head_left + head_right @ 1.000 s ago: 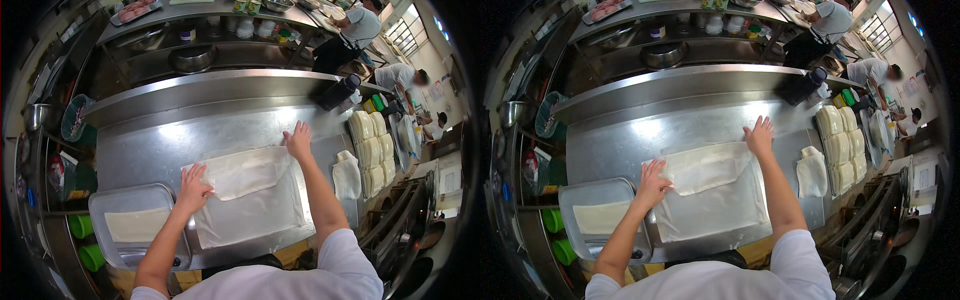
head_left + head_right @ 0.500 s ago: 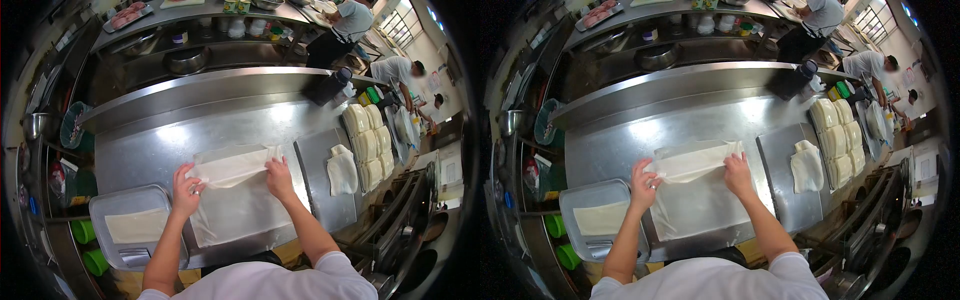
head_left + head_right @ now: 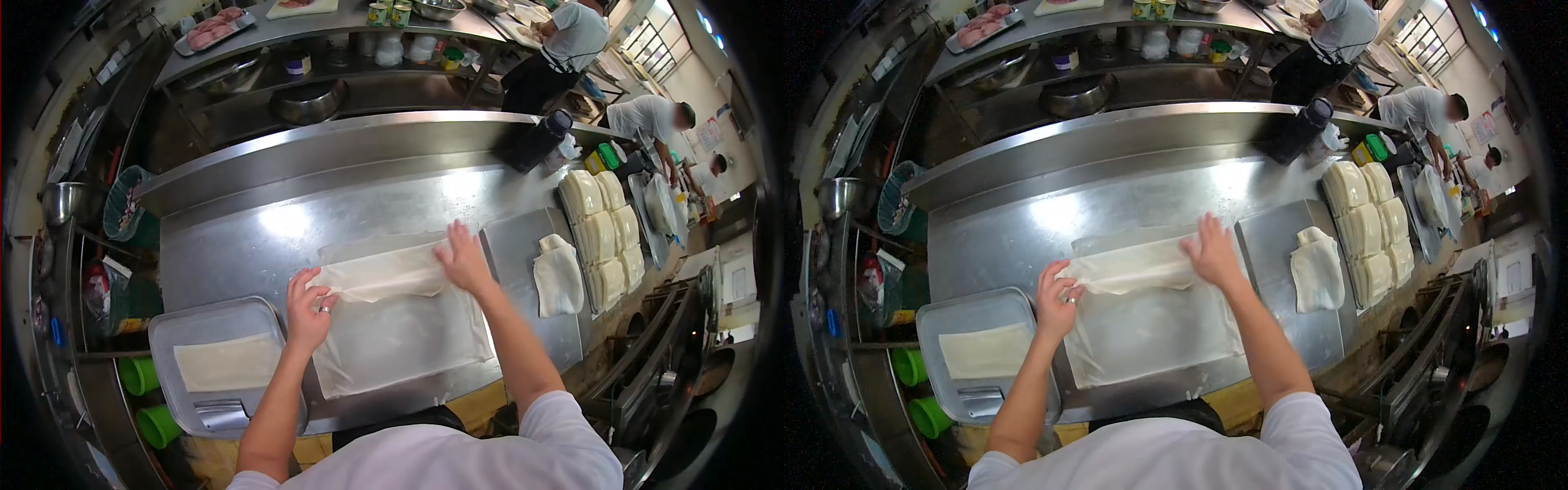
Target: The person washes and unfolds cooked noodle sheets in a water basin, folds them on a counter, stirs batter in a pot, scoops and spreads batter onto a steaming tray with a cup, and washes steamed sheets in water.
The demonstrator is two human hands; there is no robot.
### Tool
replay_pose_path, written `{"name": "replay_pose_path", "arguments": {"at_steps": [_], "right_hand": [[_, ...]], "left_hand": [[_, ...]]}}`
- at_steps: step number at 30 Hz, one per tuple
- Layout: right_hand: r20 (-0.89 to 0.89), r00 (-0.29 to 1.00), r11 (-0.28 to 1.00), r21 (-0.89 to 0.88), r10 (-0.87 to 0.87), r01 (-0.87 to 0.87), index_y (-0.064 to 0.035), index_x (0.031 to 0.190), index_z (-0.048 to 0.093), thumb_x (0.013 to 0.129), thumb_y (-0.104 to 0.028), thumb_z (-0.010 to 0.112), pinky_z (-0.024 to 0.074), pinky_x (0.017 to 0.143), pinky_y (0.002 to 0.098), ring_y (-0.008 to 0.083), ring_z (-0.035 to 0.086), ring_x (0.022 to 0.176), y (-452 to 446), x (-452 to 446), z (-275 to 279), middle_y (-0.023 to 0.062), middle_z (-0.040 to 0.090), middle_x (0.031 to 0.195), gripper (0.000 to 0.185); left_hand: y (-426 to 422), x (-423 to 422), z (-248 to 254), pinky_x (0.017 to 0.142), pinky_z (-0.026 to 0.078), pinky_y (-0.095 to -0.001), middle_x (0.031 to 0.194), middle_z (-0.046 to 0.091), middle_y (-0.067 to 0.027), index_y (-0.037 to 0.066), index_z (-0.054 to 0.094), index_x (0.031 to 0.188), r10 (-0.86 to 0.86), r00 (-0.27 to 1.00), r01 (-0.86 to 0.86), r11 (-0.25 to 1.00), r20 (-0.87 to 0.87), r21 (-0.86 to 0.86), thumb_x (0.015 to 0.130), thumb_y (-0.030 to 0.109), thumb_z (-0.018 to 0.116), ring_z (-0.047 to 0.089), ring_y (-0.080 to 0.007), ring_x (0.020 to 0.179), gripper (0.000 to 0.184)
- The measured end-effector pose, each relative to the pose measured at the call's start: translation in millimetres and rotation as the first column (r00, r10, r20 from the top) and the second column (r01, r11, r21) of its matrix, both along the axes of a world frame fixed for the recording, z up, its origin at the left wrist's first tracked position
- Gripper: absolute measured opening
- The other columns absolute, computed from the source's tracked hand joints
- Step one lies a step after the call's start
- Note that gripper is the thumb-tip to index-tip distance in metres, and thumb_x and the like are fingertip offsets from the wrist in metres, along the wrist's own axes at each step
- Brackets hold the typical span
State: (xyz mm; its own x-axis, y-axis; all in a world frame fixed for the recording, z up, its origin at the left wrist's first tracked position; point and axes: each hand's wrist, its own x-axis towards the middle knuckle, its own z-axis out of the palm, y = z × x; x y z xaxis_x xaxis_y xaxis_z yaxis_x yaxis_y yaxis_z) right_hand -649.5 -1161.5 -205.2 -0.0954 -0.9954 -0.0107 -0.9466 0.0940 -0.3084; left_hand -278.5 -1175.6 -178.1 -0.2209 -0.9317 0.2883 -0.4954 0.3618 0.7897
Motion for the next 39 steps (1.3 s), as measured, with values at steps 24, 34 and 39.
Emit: {"name": "replay_pose_path", "arguments": {"at_steps": [24, 34, 39], "right_hand": [[0.205, 0.934, 0.956, -0.06, 0.294, -0.288, -0.0067, 0.13, 0.06, 0.071, -0.014, 0.075, 0.027, 0.117, 0.0631, 0.0487, 0.032, 0.143, 289, 52, 72, 0.0272, 0.035, 0.155, 0.062], [0.32, 0.948, 0.946, -0.31, 0.008, 0.096, 0.0003, 0.123, 0.063, 0.074, -0.013, 0.077, 0.0409, 0.11, 0.0498, 0.0442, 0.044, 0.135, 376, 31, 99, 0.0253, 0.047, 0.146, 0.053], [0.32, 0.909, 0.858, -0.351, -0.266, 0.375, 0.0033, 0.116, 0.065, 0.074, -0.013, 0.076, 0.0425, 0.108, 0.05, 0.0433, 0.05, 0.128, 463, 36, 93, 0.0268, 0.052, 0.14, 0.046]], "left_hand": [[172, 0, 108, 0.111, 0.041, -0.0432, 0.138, 0.057, -0.0145, 0.011, 0.073, 0.106, -0.503, 0.857, 0.428, 0.814, 0.11, 0.394, 0.081, 0.02, 0.083, 0.052, -0.0332, 0.131, 0.029], [275, -148, 162, 0.095, 0.049, -0.0355, 0.12, 0.059, -0.0093, -0.001, 0.064, 0.116, -0.484, 0.342, 0.939, 0.145, -0.805, 0.312, 0.097, 0.01, 0.066, 0.061, -0.0187, 0.103, 0.022], [311, -169, 207, 0.092, 0.051, -0.0385, 0.102, 0.06, -0.01, -0.001, 0.067, 0.105, -0.412, 0.12, 0.945, -0.232, -0.903, 0.231, 0.095, 0.022, 0.068, 0.06, -0.0196, 0.091, 0.026]]}}
